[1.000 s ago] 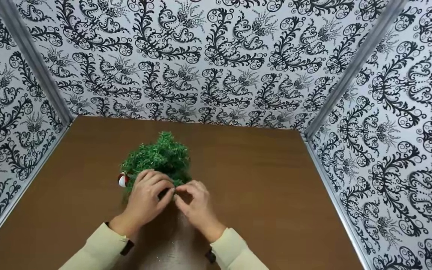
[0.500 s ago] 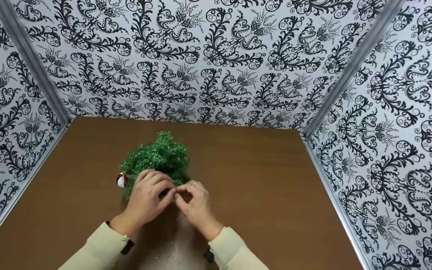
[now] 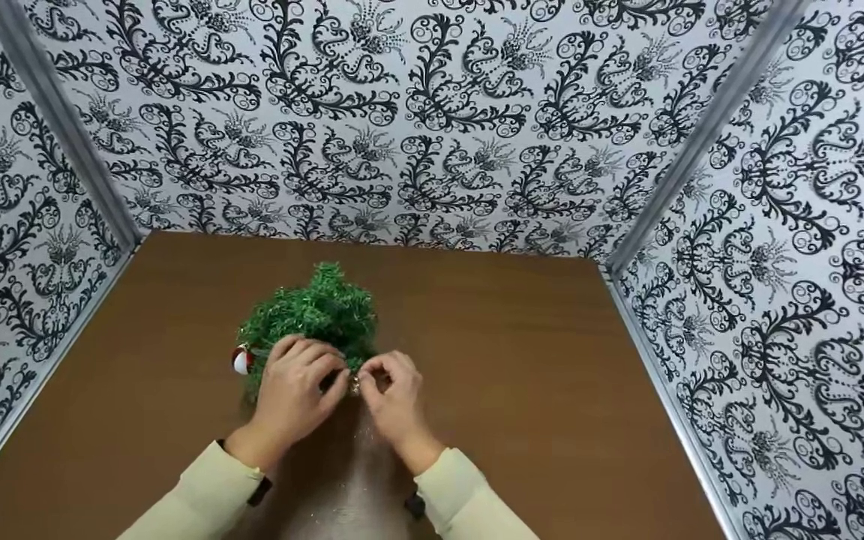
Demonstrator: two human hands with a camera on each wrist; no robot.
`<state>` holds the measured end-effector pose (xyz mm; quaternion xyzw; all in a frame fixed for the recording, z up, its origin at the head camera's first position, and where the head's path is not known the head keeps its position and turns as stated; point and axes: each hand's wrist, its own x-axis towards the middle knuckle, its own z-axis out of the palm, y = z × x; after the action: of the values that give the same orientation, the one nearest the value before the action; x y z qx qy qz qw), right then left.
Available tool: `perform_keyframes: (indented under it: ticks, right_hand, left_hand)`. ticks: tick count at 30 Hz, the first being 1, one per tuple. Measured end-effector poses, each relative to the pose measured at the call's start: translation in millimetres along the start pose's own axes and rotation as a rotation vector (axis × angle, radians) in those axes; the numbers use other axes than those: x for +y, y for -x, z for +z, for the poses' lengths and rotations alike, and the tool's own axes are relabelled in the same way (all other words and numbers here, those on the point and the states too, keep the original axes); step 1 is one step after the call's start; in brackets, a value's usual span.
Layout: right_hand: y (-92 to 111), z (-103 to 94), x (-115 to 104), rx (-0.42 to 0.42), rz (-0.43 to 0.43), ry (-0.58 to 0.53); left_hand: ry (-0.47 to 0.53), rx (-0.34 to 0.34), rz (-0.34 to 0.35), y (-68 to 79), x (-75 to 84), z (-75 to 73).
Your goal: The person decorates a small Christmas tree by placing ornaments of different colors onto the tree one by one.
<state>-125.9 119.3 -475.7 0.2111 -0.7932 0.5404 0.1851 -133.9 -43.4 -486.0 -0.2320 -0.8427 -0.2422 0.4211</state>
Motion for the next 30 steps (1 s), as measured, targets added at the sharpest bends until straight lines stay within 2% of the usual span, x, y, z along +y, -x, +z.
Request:
perform_keyframes:
  ticks: [4,8,15,23,30]
  right_hand:
    - [-3.2,1.4,-1.9,0.021,0.003,0.021]
    - [-6.7,1.3,-2.2,-0.007,0.044,0.026]
    - [-10.9,-3.2,-2.6,-0.073,0.137,-0.104]
    - [-14.1,-7.0,2.6,-0.157,0.206,-0.242]
    - [-15.6,-8.5,5.5,-0.215,0.215,-0.213]
  left_hand:
    - [-0.025,0.026,-0.022,-2.8,1.6,1.7]
    - [-0.034,0.021,-0.040,-3.0,2.1,4.3]
    - [-0.008,-0.008,-0.046,-3.5,3.3,5.6]
    - [-0.058,-0.021,-0.048,-4.5,2.3,5.2]
    - [-0.133,-0.044,-0.031,-2.3,1.6,4.3]
